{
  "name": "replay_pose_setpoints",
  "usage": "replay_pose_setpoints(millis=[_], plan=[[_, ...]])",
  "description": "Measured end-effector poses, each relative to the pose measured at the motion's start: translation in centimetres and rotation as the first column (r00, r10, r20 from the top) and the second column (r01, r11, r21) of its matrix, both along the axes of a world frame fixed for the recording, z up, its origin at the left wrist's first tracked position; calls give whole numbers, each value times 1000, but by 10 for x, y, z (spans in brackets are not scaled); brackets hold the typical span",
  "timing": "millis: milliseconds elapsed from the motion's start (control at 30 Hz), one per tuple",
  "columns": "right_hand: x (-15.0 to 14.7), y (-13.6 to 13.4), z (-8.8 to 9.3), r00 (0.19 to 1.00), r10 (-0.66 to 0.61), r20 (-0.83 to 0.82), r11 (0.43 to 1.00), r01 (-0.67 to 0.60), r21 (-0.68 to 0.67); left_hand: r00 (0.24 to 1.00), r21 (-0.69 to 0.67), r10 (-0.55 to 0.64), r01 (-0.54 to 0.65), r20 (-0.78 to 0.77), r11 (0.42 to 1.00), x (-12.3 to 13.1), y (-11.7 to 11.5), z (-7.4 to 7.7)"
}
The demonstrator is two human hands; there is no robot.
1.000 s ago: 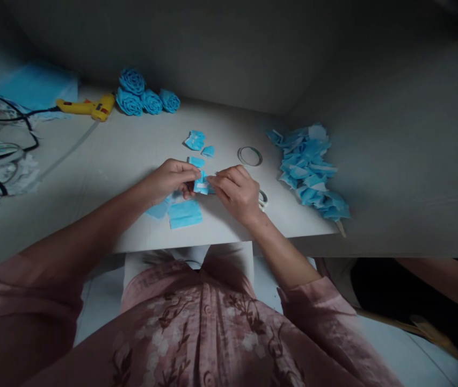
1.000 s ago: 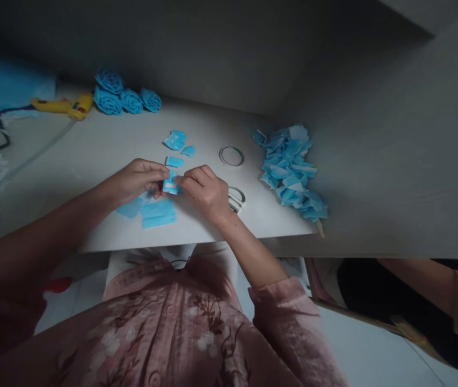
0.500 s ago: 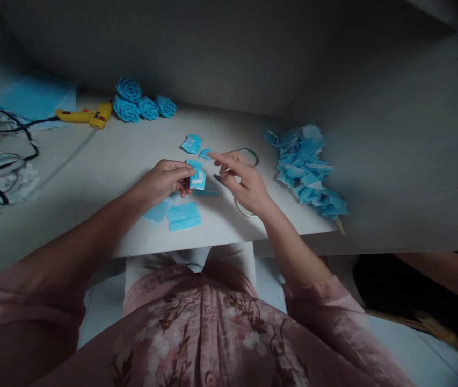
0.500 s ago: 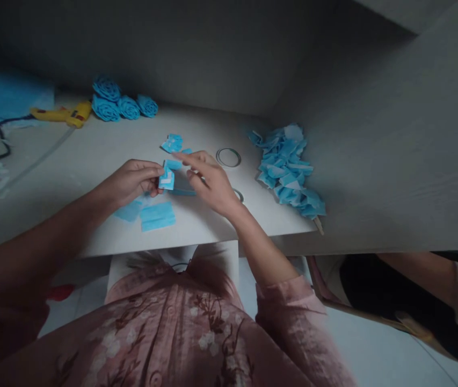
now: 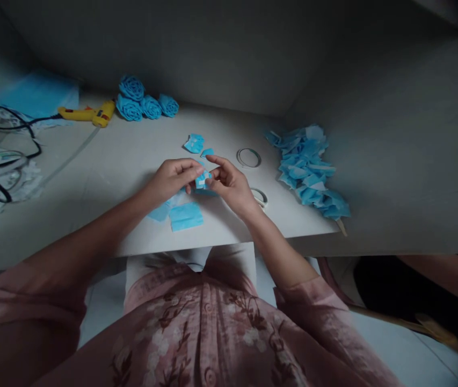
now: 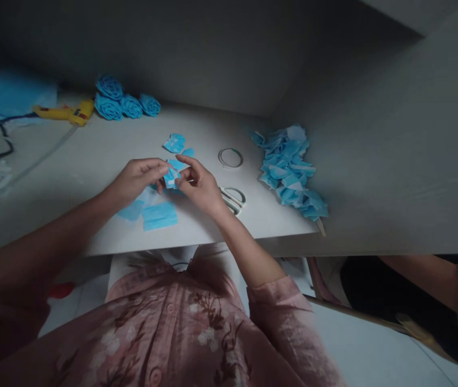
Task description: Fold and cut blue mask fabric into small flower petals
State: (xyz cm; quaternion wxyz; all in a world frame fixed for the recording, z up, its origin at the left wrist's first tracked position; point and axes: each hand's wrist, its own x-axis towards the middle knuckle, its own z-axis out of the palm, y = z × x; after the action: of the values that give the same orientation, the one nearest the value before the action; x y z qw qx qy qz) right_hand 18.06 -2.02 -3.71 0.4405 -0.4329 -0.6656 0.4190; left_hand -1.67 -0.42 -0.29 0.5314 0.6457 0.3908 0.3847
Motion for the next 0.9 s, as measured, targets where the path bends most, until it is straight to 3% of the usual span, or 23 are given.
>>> replay_pose_setpoints(millis=[200, 433, 533, 700, 800, 900], plan=[[-9, -5, 3, 996, -12, 83, 995, 3, 104, 1000, -9, -8, 8, 7, 1000, 0, 5, -8], [-1, 0, -5, 998, 6, -56, 1000, -8, -30, 984, -225, -19, 58, 175, 973, -2, 6, -4], [2, 2, -9, 987, -30, -159, 996, 16, -89, 979, -200, -44, 85, 198, 976, -3, 6, -2], [-3, 0, -13, 953, -102, -285, 984, 56, -166, 998, -109, -63, 63, 4, 992, -2, 7, -8], [2, -4, -14, 938, -108, -330, 982, 49, -184, 1000, -97, -9, 10, 12, 995, -4, 11, -9], [21, -11, -13, 920, -173, -352, 978, 119, -171, 992, -47, 122, -121, 22, 992, -10, 17, -6]])
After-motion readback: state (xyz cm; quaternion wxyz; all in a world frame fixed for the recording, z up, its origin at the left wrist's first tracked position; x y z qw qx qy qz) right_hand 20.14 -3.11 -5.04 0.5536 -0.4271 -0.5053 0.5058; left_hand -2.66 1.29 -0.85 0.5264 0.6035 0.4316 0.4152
